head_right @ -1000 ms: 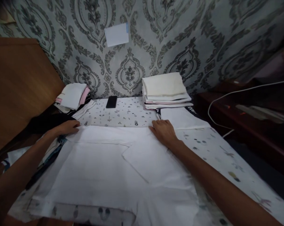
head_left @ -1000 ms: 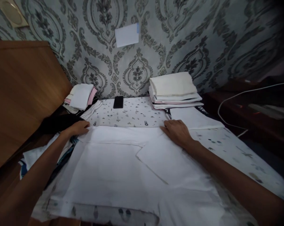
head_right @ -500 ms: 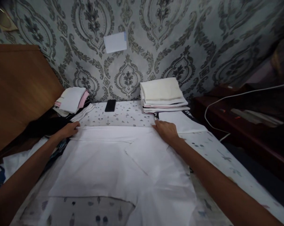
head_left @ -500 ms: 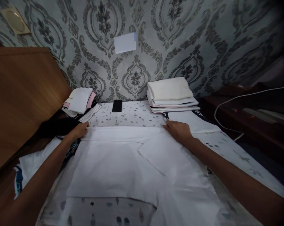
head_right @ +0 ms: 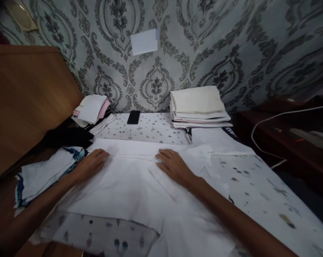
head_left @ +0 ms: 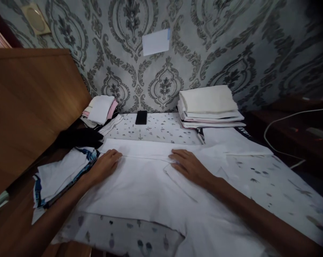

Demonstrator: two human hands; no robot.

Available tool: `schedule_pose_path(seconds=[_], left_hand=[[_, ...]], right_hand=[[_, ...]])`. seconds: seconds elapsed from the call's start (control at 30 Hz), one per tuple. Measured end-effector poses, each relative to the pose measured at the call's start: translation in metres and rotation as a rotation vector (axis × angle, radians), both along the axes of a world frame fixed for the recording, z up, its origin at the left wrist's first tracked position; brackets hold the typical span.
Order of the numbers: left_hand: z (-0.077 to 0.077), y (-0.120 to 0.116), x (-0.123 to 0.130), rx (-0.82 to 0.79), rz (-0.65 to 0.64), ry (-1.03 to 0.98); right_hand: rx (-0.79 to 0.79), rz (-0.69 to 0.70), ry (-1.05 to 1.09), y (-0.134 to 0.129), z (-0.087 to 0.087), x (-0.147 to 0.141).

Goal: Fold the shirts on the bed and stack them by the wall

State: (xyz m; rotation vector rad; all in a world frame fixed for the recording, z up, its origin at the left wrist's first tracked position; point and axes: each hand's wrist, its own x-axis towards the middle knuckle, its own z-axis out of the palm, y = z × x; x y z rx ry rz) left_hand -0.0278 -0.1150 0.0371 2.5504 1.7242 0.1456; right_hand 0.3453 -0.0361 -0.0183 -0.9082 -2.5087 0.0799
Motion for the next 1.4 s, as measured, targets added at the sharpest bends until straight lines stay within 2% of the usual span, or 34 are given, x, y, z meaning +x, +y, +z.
schedule_pose_path(seconds=[0.1, 0.17, 0.27, 0.37, 0.47, 0.6, 0.7, 0.8, 0.9, 0.97, 1.03, 1.1, 1.17, 1.27, 1.33, 1.4], left_hand=[[-0.019, -0.015, 0.002, 0.023, -0.083, -0.127], [-0.034, -0.016, 0.002, 0.026, -0.081, -0.118], [-0.052, -0.009, -0.009, 0.021, 0.058, -0.063], [-0.057, -0.001, -0.027, 0.046, 0.191, -0.013], [-0.052, 0.001, -0.038, 0.074, 0.269, 0.029], [-0.039, 0.003, -0.031, 0.036, 0.405, 0.122], [-0.022, 0.001, -0.022, -0.03, 0.475, 0.216], [-0.001, -0.004, -0.009, -0.126, 0.491, 0.299], [0.016, 0.002, 0.019, -0.142, 0.453, 0.294], [0.017, 0.018, 0.044, -0.085, 0.359, 0.185], [0.009, 0.04, 0.065, -0.045, 0.214, 0.034], [-0.007, 0.061, 0.075, -0.069, 0.108, -0.062], [-0.025, 0.077, 0.068, -0.113, 0.114, -0.07], [-0.044, 0.085, 0.031, -0.116, 0.254, -0.012], [-0.049, 0.083, 0.001, -0.092, 0.367, 0.038], [-0.05, 0.079, -0.024, -0.055, 0.414, 0.081]], right_hand=[[-0.07, -0.008, -0.031, 0.001, 0.005, -0.016], [-0.113, 0.043, -0.053, 0.002, 0.011, -0.038], [-0.169, 0.139, -0.063, 0.001, 0.014, -0.075], [-0.2, 0.156, -0.048, -0.001, 0.01, -0.099], [-0.187, 0.156, -0.018, -0.001, 0.003, -0.103], [-0.156, 0.179, -0.004, -0.003, -0.001, -0.098], [-0.142, 0.179, -0.018, -0.005, -0.001, -0.097], [-0.148, 0.181, -0.016, -0.005, 0.0, -0.097], [-0.178, 0.18, -0.008, -0.006, 0.002, -0.097], [-0.2, 0.156, -0.034, -0.008, 0.006, -0.097], [-0.218, 0.121, -0.069, -0.012, 0.01, -0.097], [-0.232, 0.097, -0.095, -0.014, 0.013, -0.097], [-0.241, 0.09, -0.114, -0.016, 0.015, -0.097], [-0.253, 0.085, -0.126, -0.016, 0.016, -0.096], [-0.265, 0.088, -0.122, -0.016, 0.017, -0.095], [-0.274, 0.096, -0.119, -0.016, 0.017, -0.094]])
